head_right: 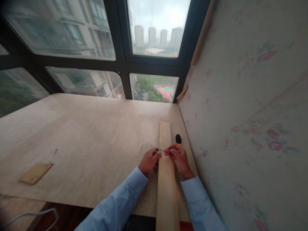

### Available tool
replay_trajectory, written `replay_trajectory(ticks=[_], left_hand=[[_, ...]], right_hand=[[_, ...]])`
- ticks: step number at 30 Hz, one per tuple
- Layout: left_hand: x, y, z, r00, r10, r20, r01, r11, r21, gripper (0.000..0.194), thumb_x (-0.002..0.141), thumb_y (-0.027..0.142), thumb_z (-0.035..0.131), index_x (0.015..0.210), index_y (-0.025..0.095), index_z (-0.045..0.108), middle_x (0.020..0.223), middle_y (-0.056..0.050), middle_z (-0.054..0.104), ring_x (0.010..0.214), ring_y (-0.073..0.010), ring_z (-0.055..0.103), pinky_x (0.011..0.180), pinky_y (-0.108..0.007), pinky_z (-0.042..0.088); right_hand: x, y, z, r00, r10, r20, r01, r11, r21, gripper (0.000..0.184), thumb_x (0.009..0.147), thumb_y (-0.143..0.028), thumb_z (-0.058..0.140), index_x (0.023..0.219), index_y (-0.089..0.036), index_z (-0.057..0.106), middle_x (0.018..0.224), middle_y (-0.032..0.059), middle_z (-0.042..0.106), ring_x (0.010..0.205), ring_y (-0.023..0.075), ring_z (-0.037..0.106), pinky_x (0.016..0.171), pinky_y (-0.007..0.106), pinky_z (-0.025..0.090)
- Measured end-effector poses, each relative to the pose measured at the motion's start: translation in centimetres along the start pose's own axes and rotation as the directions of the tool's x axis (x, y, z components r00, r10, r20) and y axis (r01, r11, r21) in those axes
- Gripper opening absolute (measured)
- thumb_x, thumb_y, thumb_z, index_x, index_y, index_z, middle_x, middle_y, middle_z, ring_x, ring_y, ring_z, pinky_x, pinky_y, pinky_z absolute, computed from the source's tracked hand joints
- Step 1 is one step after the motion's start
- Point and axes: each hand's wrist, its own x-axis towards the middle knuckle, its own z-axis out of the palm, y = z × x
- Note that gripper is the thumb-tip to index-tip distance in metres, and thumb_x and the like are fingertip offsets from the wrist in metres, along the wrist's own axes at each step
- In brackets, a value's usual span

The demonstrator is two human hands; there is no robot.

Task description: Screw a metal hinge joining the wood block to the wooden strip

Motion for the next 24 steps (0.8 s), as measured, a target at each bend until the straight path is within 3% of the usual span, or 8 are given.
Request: replay_trajectory(ticks=[8,12,17,24], left_hand=[[-0.2,1.4,-0.3,0.99,-0.122,0.071,0.131,0.982,-0.134,0.038,0.09,0.042,0.046,0.112,0.014,0.062,0.079,-0.003,0.059,0.052,-0.0102,0.053,0.041,-0.019,0.045],[-0.4,2.1,-0.4,0.984,-0.148,0.099,0.163,0.972,-0.172,0.037,0.091,0.039,0.044,0.11,0.013,0.061,0.074,-0.001,0.056,0.05,-0.0097,0.052,0.04,-0.019,0.046],[-0.2,1.7,-0.5,0.985,-0.129,0.117,0.146,0.977,-0.156,0.033,0.088,0.032,0.048,0.114,0.014,0.059,0.081,-0.003,0.059,0.052,-0.0096,0.054,0.041,-0.019,0.047],[-0.1,1.3,-0.5,0.987,-0.112,0.115,0.13,0.977,-0.168,0.035,0.085,0.033,0.053,0.114,0.015,0.059,0.086,-0.005,0.062,0.058,-0.0111,0.058,0.043,-0.018,0.047]], right_hand=[[0.3,0.0,0.3,0.983,-0.165,-0.085,0.144,0.967,-0.208,0.024,0.078,-0.042,0.067,0.086,-0.02,0.066,0.09,0.0077,0.076,0.076,0.0179,0.069,0.073,0.032,0.056],[-0.1,0.1,0.4,0.975,-0.219,-0.033,0.195,0.918,-0.347,0.032,0.084,-0.048,0.062,0.09,-0.018,0.071,0.099,0.0096,0.074,0.088,0.0197,0.068,0.076,0.032,0.055],[-0.5,0.4,0.0,0.957,-0.288,0.023,0.262,0.835,-0.483,0.029,0.084,-0.045,0.062,0.092,-0.019,0.072,0.094,0.0067,0.07,0.083,0.0182,0.065,0.069,0.028,0.054],[-0.6,1.1,-0.3,0.942,-0.305,0.142,0.331,0.768,-0.549,0.027,0.084,-0.038,0.064,0.102,-0.02,0.072,0.09,0.0058,0.071,0.08,0.0174,0.066,0.072,0.031,0.055]])
